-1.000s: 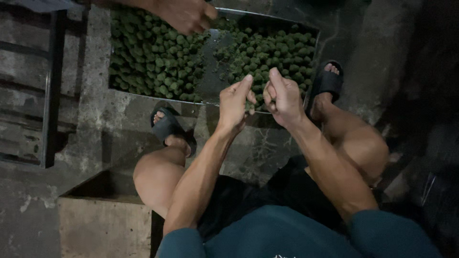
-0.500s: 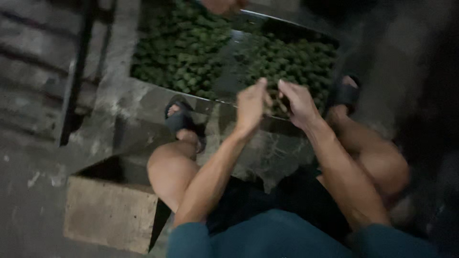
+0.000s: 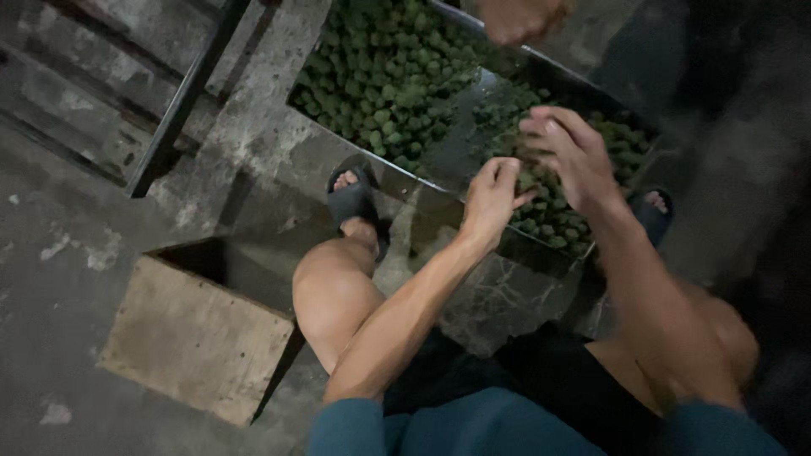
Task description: The person sorts through a tray of small green objects by hand, picking up handfuls and separating them.
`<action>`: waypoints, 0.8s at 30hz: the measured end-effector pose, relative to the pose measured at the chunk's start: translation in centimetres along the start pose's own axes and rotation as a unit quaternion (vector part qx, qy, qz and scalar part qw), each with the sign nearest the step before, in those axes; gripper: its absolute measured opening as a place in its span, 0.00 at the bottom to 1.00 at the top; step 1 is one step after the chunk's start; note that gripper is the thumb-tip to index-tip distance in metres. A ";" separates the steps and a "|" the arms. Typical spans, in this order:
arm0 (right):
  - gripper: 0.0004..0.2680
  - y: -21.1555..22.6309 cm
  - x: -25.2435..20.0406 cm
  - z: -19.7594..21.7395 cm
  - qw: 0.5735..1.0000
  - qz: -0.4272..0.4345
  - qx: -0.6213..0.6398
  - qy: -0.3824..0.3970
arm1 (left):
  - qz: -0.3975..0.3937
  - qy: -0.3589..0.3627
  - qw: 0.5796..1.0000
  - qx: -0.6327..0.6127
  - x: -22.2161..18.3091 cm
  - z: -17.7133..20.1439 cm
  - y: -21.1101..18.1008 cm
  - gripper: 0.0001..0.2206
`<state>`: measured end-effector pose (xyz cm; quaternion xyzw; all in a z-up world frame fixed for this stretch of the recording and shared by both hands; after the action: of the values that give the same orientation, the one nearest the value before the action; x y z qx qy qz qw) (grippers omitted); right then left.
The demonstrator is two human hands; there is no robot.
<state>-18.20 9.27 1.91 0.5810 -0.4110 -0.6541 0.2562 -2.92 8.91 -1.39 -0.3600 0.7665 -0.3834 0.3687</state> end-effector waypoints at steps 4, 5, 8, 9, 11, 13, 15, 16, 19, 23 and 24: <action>0.17 3.0 -8.0 -1.0 0.952 0.101 -0.289 -0.032 | 0.042 -0.011 0.996 -0.072 0.1 -1.2 1.4 0.19; 0.17 2.7 -8.8 -1.1 0.952 0.098 -0.288 -0.044 | 0.079 0.007 0.995 -0.056 -0.1 -1.6 2.0 0.20; 0.15 2.6 -10.9 -1.8 0.845 0.262 -0.441 -0.150 | 0.090 0.018 0.995 -0.035 -0.4 -2.7 2.7 0.26; 0.14 2.3 -11.1 -1.5 0.843 0.270 -0.434 -0.169 | 0.095 0.028 0.995 -0.032 -0.5 -2.9 2.8 0.26; 0.14 1.7 -11.4 -1.2 0.842 0.273 -0.423 -0.191 | -0.077 0.091 0.968 0.223 -0.4 -2.9 1.0 0.26; 0.14 1.0 -11.4 -0.9 0.853 0.249 -0.412 -0.202 | -0.088 0.081 0.960 0.253 -0.5 -3.5 0.8 0.25; 0.13 1.5 -11.3 -0.5 0.855 0.258 -0.399 -0.208 | -0.104 0.065 0.953 0.278 -0.1 -4.1 0.4 0.25; 0.12 1.7 -11.4 -0.5 0.857 0.268 -0.387 -0.209 | -0.093 0.059 0.956 0.273 0.0 -3.9 0.5 0.23; 0.10 2.1 -11.7 0.0 0.870 0.266 -0.342 -0.237 | -0.088 0.054 0.962 0.254 0.6 -3.9 1.1 0.21; 0.10 0.9 -10.1 3.7 0.965 0.030 -0.197 -0.172 | 0.047 0.001 0.998 0.040 1.1 -4.3 0.6 0.15; 0.09 0.5 -9.6 4.3 0.994 0.024 0.049 -0.091 | 0.049 0.001 0.998 0.040 1.2 -4.5 -0.4 0.15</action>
<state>-20.58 17.85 7.60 0.5210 -0.4778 -0.6770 0.2048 -7.19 9.15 0.52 -0.3065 0.7675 -0.3954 0.4007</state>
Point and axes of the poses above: each hand's wrist, its own x-axis towards the middle knuckle, its own z-axis out of the back of the hand, y = z × x, the point moved 5 cm from there along x, towards the middle knuckle, and after that the axes turned 15 degrees about -z, right-handed, at the moved point
